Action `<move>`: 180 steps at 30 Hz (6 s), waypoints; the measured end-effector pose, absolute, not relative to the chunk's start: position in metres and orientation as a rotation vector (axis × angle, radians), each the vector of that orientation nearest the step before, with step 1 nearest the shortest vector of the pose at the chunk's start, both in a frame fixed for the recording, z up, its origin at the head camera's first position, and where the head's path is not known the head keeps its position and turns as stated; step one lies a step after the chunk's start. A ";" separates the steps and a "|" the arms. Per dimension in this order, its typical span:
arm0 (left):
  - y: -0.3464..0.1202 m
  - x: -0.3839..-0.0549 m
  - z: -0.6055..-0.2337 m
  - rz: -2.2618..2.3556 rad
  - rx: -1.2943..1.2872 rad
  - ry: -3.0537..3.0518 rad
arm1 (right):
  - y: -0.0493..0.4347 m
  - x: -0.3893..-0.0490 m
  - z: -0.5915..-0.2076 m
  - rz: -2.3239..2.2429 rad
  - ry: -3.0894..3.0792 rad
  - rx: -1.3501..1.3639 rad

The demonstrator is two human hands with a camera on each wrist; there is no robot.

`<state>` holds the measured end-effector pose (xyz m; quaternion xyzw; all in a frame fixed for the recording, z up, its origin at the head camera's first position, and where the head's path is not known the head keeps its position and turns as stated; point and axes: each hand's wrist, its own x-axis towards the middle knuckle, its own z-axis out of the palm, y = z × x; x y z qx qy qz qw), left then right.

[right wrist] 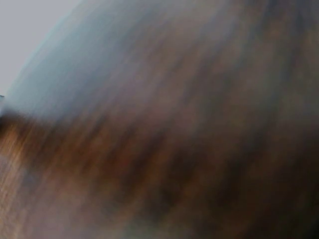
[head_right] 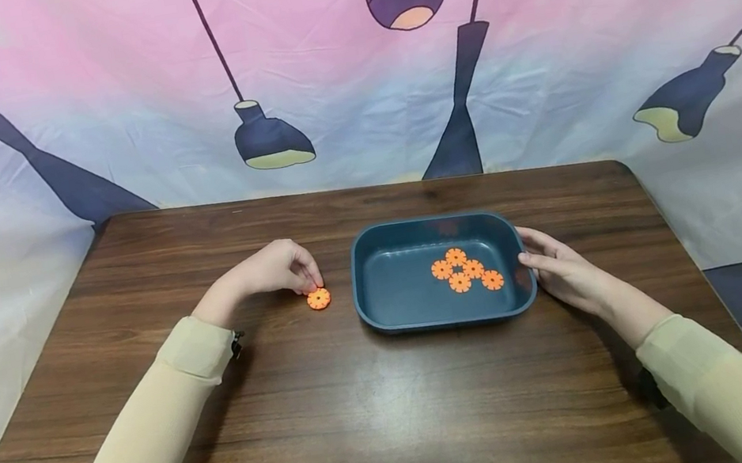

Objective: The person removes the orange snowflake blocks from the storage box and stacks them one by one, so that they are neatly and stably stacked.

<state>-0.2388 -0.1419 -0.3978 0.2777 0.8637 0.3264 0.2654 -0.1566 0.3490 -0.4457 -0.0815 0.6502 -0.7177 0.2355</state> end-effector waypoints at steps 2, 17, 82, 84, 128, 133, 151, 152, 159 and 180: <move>-0.142 -0.238 -0.398 0.881 0.752 2.335 | 0.349 -0.157 -0.445 -1.962 1.794 -0.227; -0.137 -0.242 -0.382 0.917 0.870 2.396 | 0.351 -0.157 -0.448 -1.977 1.752 -0.275; 0.032 -0.241 -0.404 0.812 1.203 2.353 | 0.350 -0.158 -0.448 -1.982 1.766 -0.283; 0.033 -0.240 -0.404 0.781 1.204 2.365 | 0.350 -0.157 -0.448 -1.982 1.765 -0.279; 0.019 -0.241 -0.390 0.672 1.306 2.322 | 0.350 -0.155 -0.449 -1.977 1.772 -0.263; 0.008 -0.245 -0.379 0.728 1.302 2.329 | 0.350 -0.155 -0.448 -1.970 1.783 -0.248; -0.072 -0.255 -0.359 1.088 1.059 2.261 | 0.349 -0.155 -0.446 -1.975 1.772 -0.272; -0.076 -0.255 -0.359 1.108 1.041 2.247 | 0.349 -0.155 -0.446 -1.973 1.772 -0.278; -0.104 -0.255 -0.357 1.063 0.964 2.193 | 0.349 -0.155 -0.446 -1.960 1.787 -0.269; -0.137 -0.248 -0.375 0.915 0.838 2.216 | 0.349 -0.155 -0.447 -1.983 1.751 -0.303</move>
